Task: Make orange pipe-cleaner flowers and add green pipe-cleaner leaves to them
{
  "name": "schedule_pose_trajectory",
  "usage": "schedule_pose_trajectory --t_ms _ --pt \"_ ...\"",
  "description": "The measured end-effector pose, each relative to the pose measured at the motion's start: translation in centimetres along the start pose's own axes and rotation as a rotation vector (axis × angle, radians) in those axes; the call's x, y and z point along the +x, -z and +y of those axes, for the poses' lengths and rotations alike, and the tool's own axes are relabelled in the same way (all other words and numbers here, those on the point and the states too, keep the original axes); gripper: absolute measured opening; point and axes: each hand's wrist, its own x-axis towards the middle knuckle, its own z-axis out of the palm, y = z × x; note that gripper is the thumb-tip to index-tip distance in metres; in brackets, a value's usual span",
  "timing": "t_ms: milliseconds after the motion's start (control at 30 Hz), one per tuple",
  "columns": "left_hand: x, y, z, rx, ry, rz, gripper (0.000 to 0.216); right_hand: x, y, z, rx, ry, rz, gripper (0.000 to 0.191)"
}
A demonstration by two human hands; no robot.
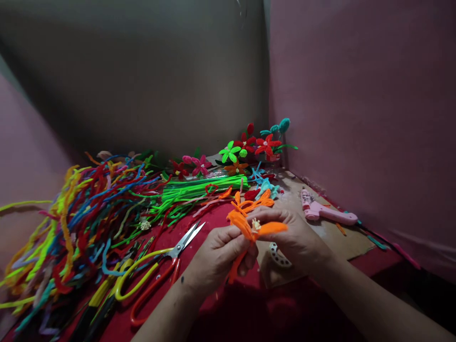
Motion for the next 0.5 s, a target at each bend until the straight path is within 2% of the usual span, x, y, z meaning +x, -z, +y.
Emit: schedule_pose_trajectory --t_ms 67,233,500 --pt "-0.14 -0.13 0.11 0.021 0.017 -0.037 0.036 -0.14 0.18 0.21 0.011 0.027 -0.003 0.016" --pt "-0.31 -0.38 0.11 -0.033 0.023 -0.046 0.037 -0.62 0.28 -0.13 -0.039 0.063 -0.138 0.022" --pt "-0.45 0.58 -0.37 -0.047 0.081 -0.084 0.030 -0.62 -0.15 -0.25 0.021 0.002 -0.161 0.008"
